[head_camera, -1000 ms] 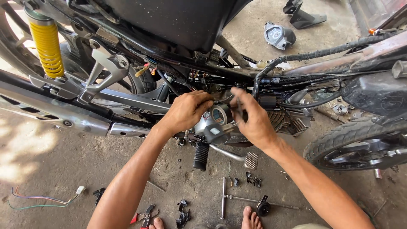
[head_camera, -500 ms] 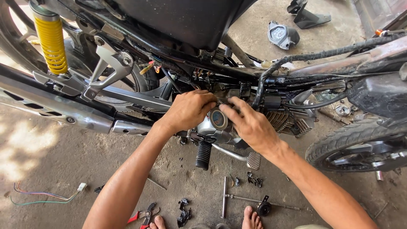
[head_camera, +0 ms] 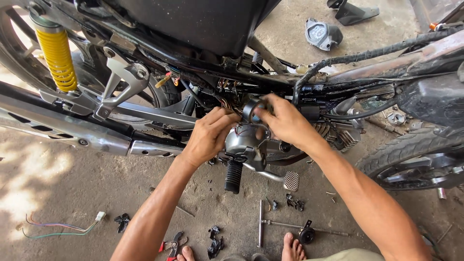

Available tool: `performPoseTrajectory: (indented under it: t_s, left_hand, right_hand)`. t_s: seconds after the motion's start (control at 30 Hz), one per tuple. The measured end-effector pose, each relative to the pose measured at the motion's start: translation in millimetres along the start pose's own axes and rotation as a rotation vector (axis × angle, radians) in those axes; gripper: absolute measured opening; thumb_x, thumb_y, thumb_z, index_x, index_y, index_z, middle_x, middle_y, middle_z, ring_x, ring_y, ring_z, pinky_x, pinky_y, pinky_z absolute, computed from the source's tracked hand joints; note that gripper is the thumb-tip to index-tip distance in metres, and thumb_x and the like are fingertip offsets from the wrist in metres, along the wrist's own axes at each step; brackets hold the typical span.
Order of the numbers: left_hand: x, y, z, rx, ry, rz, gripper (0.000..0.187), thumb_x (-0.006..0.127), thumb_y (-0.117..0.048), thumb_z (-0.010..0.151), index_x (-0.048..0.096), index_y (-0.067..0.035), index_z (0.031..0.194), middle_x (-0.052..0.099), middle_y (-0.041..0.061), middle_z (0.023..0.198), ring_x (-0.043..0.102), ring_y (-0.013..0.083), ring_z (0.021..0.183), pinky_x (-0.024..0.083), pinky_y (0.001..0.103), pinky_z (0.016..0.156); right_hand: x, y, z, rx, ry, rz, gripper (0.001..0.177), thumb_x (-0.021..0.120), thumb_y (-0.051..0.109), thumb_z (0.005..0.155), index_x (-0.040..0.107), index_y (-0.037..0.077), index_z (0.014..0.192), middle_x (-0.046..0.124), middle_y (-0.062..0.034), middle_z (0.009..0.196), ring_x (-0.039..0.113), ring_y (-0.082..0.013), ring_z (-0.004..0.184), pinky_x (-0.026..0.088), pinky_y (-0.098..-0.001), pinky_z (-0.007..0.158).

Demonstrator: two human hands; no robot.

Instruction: Organizing and connecting the electrical wiring harness on a motorcycle frame.

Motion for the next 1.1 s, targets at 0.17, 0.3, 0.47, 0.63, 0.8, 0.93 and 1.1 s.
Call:
performPoseTrajectory:
  t_s: [0.17, 0.3, 0.47, 0.63, 0.8, 0.93, 1.1]
  left_hand:
    - [-7.3, -1.7, 1.4, -0.060, -0.045, -0.143, 0.027, 0.058, -0.015, 0.104, 0.065, -0.015, 0.130, 0.063, 0.007, 0.097, 0.065, 0.0311, 0.089, 0.058, 0.042, 0.080]
    - [-4.1, 8.8, -2.3, -0.033, -0.079, -0.044, 0.022, 0.057, -0.019, 0.106, 0.071, -0.014, 0.123, 0.058, 0.007, 0.084, 0.063, 0.0285, 0.079, 0.056, 0.039, 0.072]
    - [-8.3, 3.2, 13.0, -0.096, -0.098, -0.009, 0.016, 0.058, -0.019, 0.106, 0.072, -0.014, 0.114, 0.065, 0.005, 0.085, 0.069, 0.0277, 0.080, 0.057, 0.036, 0.072]
    - [-1.3, -4.3, 18.4, -0.134, -0.007, 0.068, 0.016, 0.056, -0.022, 0.106, 0.068, -0.019, 0.115, 0.068, 0.001, 0.082, 0.072, 0.0271, 0.075, 0.057, 0.037, 0.066]
    - [0.1, -25.3, 24.7, -0.084, 0.131, 0.268, 0.020, 0.049, -0.019, 0.107, 0.066, -0.015, 0.117, 0.072, 0.007, 0.082, 0.073, 0.0312, 0.074, 0.057, 0.043, 0.061]
    - [-1.0, -47.4, 31.2, 0.056, 0.237, 0.373, 0.022, 0.052, -0.008, 0.102, 0.070, -0.006, 0.114, 0.072, 0.010, 0.082, 0.073, 0.0324, 0.079, 0.058, 0.043, 0.062]
    - [14.5, -27.2, 17.1, -0.015, 0.134, 0.446, 0.016, 0.053, -0.020, 0.101, 0.068, -0.014, 0.099, 0.067, 0.002, 0.071, 0.071, 0.0264, 0.071, 0.056, 0.039, 0.054]
  right_hand:
    - [27.9, -39.7, -6.6, 0.320, 0.132, 0.431, 0.034, 0.055, 0.022, 0.104, 0.059, -0.008, 0.120, 0.067, -0.0218, 0.060, 0.053, -0.0130, 0.031, 0.034, -0.0197, 0.025]
    - [45.5, -51.7, -19.6, 0.363, 0.222, 0.398, 0.065, 0.051, 0.048, 0.106, 0.066, -0.011, 0.082, 0.065, -0.0222, 0.056, 0.052, -0.0116, 0.031, 0.029, -0.0153, 0.022]
    - [13.5, 0.5, -28.4, -0.131, -0.031, -0.053, 0.048, 0.059, 0.018, 0.100, 0.046, -0.002, 0.141, 0.058, -0.0292, 0.099, 0.062, -0.0348, 0.072, 0.052, -0.0379, 0.051]
    - [15.5, 18.9, -25.3, -0.353, 0.150, -0.013, 0.083, 0.078, 0.016, 0.088, 0.035, -0.002, 0.157, 0.038, -0.0336, 0.156, 0.038, -0.0557, 0.141, 0.045, -0.0631, 0.107]
    - [13.1, 22.0, -23.8, -0.433, 0.067, -0.192, 0.082, 0.083, 0.020, 0.086, 0.042, 0.001, 0.154, 0.055, -0.0301, 0.142, 0.049, -0.0519, 0.134, 0.046, -0.0645, 0.106]
    - [16.8, 27.7, -28.8, -0.425, 0.118, -0.253, 0.092, 0.082, 0.013, 0.084, 0.030, 0.001, 0.159, 0.048, -0.0406, 0.141, 0.046, -0.0598, 0.132, 0.038, -0.0731, 0.108]
    - [31.1, 11.5, -23.2, -0.384, 0.139, -0.523, 0.089, 0.072, 0.052, 0.084, 0.048, -0.012, 0.142, 0.056, -0.0387, 0.135, 0.051, -0.0516, 0.133, 0.041, -0.0617, 0.112]
Point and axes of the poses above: each hand's wrist, its own z-axis towards the middle knuckle, its own x-axis out of the palm, y = z × x, the point moved 10 cm from there along z, towards the middle knuckle
